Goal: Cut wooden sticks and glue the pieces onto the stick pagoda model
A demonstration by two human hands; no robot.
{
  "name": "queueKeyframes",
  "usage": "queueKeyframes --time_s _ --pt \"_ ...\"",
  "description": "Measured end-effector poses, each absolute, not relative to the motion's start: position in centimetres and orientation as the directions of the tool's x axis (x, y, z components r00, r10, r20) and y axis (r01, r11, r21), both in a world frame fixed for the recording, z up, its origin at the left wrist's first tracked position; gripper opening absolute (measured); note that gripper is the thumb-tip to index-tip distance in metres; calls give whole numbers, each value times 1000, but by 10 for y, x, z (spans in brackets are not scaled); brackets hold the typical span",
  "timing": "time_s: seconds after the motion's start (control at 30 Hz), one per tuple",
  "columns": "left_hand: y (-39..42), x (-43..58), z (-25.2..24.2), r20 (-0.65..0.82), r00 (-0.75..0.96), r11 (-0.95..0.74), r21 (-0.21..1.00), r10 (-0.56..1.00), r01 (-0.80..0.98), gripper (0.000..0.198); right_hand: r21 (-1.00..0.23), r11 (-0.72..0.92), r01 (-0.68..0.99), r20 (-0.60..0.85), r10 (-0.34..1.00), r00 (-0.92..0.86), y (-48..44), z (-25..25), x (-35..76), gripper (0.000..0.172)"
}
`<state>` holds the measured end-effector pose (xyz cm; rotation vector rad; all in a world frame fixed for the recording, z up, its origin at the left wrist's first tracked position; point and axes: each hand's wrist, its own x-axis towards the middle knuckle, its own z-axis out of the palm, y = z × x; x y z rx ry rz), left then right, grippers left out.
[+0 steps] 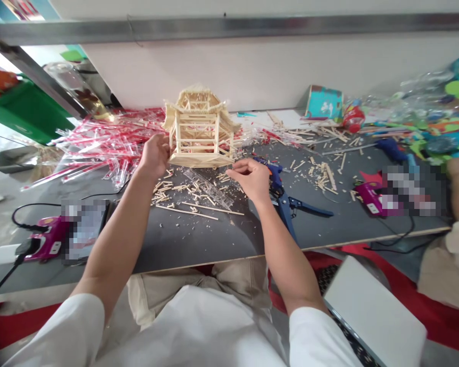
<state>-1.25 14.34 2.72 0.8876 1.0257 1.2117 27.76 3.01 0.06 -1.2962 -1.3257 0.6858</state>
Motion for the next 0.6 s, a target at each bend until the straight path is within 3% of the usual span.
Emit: queueKeyframes --time_s 0.13,0.37,0.6 --pt "144 -10 26 -128 -27 119 970 991 -210 54 -923 260 282 337 901 272 29 2 275 40" --pt "149 -5 17 -77 -140 62 992 987 -109 48 -969 231 89 233 972 22 14 22 259 64" --pt "152 -6 13 -65 -166 37 986 984 -165 29 -917 330 222 334 942 -21 13 28 245 70"
